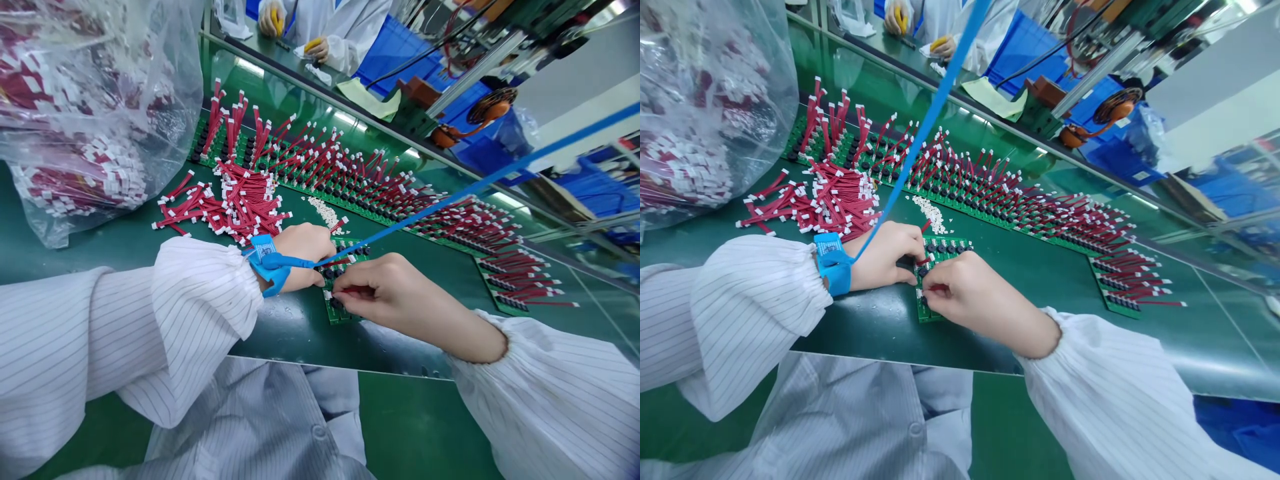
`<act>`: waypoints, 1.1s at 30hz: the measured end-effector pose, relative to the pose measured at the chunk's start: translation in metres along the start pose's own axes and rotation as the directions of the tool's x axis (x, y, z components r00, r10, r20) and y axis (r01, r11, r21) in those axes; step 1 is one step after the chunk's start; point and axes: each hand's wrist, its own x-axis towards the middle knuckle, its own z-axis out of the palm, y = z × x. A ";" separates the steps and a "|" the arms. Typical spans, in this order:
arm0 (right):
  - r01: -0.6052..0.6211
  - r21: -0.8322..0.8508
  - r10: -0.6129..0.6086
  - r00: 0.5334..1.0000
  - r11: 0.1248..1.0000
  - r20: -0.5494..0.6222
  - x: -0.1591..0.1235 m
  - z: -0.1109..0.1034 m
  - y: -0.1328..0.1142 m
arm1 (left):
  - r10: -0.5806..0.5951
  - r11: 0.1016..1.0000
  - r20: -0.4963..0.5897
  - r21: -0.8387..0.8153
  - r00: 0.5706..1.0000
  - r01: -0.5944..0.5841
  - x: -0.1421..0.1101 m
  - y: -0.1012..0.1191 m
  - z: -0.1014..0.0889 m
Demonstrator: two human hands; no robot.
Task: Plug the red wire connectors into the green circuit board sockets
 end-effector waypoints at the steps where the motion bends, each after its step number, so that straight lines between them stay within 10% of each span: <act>1: -0.006 0.000 0.006 1.000 1.000 0.007 0.000 0.000 0.000 | 0.008 1.000 0.018 0.027 1.000 -0.008 0.000 0.001 -0.001; 33: -0.027 -0.148 0.045 0.992 0.989 0.115 0.001 -0.001 -0.007 | -0.004 0.991 0.061 0.131 0.998 -0.004 -0.002 0.004 -0.002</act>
